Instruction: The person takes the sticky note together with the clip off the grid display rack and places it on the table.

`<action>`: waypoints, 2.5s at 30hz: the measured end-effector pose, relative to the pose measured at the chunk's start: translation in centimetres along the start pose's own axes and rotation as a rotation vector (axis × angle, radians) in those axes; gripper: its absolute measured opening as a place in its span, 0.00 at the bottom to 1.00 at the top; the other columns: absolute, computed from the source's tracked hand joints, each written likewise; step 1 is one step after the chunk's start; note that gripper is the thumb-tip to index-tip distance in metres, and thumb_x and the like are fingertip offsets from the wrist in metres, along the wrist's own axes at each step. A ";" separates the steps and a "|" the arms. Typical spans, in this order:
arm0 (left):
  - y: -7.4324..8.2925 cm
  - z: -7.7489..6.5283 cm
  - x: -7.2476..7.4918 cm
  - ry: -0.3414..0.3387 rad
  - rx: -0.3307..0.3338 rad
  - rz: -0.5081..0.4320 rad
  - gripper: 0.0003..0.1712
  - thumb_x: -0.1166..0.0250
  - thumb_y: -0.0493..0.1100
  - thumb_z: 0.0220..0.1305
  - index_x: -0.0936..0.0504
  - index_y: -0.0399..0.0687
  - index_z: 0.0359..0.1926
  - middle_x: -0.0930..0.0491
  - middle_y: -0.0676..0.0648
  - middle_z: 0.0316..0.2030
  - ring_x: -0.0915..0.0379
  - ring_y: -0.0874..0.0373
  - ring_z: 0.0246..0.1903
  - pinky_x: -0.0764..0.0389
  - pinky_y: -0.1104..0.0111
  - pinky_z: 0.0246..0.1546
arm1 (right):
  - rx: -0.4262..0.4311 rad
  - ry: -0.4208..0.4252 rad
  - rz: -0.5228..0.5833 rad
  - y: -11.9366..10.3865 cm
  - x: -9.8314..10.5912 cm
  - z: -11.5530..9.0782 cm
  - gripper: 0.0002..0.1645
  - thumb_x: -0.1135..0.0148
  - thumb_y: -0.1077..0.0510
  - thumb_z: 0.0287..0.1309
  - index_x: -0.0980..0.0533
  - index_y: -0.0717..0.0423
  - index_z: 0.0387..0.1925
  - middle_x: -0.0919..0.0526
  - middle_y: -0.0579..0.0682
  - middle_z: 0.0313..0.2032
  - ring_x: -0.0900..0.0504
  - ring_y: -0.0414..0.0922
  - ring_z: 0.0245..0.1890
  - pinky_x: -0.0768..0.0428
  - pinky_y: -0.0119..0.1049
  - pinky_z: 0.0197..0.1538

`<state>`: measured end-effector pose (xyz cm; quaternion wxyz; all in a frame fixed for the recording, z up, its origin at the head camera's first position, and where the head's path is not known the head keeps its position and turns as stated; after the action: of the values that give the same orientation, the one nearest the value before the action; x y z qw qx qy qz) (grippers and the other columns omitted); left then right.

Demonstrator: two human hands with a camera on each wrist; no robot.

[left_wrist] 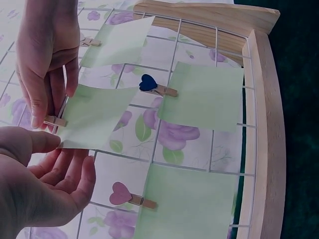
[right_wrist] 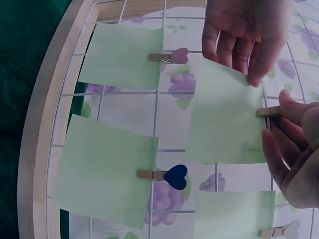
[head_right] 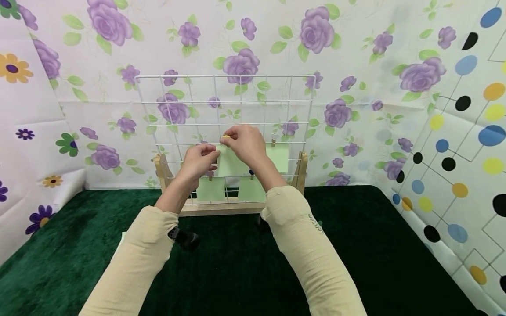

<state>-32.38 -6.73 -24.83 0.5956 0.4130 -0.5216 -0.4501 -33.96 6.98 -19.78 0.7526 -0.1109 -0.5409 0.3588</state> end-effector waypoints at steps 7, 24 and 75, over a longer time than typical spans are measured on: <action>-0.1 0.1 0.0 0.009 0.002 -0.005 0.17 0.44 0.41 0.71 0.24 0.35 0.55 0.22 0.39 0.50 0.22 0.47 0.38 0.23 0.52 0.47 | 0.021 0.043 -0.032 -0.1 -0.1 0.0 0.14 0.36 0.51 0.62 0.15 0.54 0.43 0.13 0.49 0.41 0.18 0.47 0.46 0.23 0.41 0.45; -0.2 0.4 0.0 0.055 -0.036 0.040 0.15 0.43 0.39 0.70 0.22 0.33 0.52 0.21 0.39 0.49 0.23 0.51 0.35 0.21 0.62 0.36 | 0.048 0.130 -0.071 0.0 -0.4 0.0 0.14 0.36 0.53 0.63 0.16 0.57 0.45 0.13 0.50 0.38 0.22 0.43 0.30 0.34 0.31 0.30; -2.9 -2.1 3.0 0.108 -0.237 -0.057 0.13 0.45 0.43 0.73 0.25 0.38 0.50 0.24 0.45 0.32 0.36 0.55 0.30 0.34 0.68 0.30 | 0.117 0.150 0.478 3.2 -0.5 -4.1 0.15 0.33 0.54 0.59 0.18 0.61 0.44 0.14 0.53 0.38 0.16 0.45 0.36 0.17 0.38 0.36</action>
<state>-30.48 -10.28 -27.11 0.6545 0.3782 -0.4198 -0.5024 -31.71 9.84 -23.57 0.6897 -0.2182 -0.4204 0.5477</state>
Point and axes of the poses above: each hand's wrist, its own z-axis towards the middle knuckle, its own x-axis out of the back of the hand, y = z × x, the point moved 4 cm from there along z, towards the middle knuckle
